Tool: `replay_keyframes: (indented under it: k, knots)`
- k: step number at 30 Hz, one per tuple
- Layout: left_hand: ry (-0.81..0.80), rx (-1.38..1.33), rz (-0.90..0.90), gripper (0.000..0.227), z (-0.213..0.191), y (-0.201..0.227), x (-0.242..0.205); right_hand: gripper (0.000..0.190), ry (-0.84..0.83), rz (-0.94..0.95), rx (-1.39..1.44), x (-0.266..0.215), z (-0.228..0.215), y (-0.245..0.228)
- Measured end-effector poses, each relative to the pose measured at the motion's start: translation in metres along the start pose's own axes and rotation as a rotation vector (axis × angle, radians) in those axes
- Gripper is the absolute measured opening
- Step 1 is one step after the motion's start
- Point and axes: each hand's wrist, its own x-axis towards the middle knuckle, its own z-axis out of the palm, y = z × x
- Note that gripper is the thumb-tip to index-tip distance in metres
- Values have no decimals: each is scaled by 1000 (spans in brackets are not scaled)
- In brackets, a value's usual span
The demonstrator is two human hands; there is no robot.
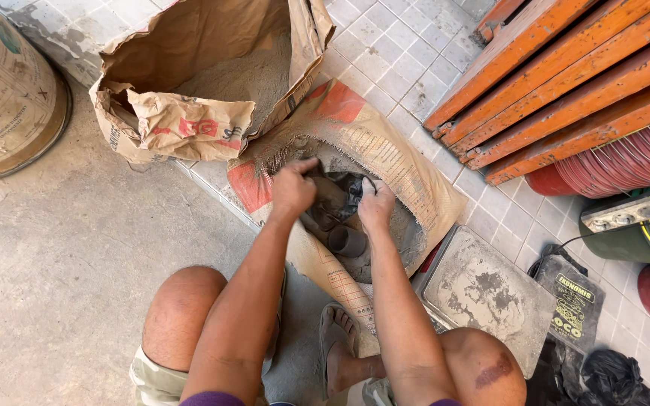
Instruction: The person uses their hands to scoop powder from a large bag into small black plastic bags, which they then weigh on a digital scale and tie shut.
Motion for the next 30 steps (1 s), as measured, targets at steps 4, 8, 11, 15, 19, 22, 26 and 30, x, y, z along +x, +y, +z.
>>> replay_keyframes:
  k: [4, 8, 11, 15, 19, 22, 26, 30]
  knots:
    - [54, 33, -56, 45, 1, -7, 12, 15, -44, -3, -14, -19, -12, -46]
    - [-29, -17, 40, 42, -21, 42, -5, 23, 44, 26, -106, -9, -14, -49]
    - [-7, 32, 9, 40, -3, 26, 0, 21, 8, 73, -130, -23, -25, -60]
    - [3, 64, 8, 40, -3, 20, 6, 24, 13, 33, -144, -17, -27, -42]
    - [14, 86, 53, 41, -4, 21, 10, 25, 79, -19, -222, 2, -14, 0]
    - [-37, 197, 103, 43, -7, 24, 2, 20, 107, 35, -74, 0, -15, 15]
    - [-8, 203, 54, 36, 4, 8, 11, 35, -95, 277, -64, -19, -38, -9]
    - [-9, -92, -87, 25, 22, -5, 25, 58, -490, 335, -878, -48, -69, -13]
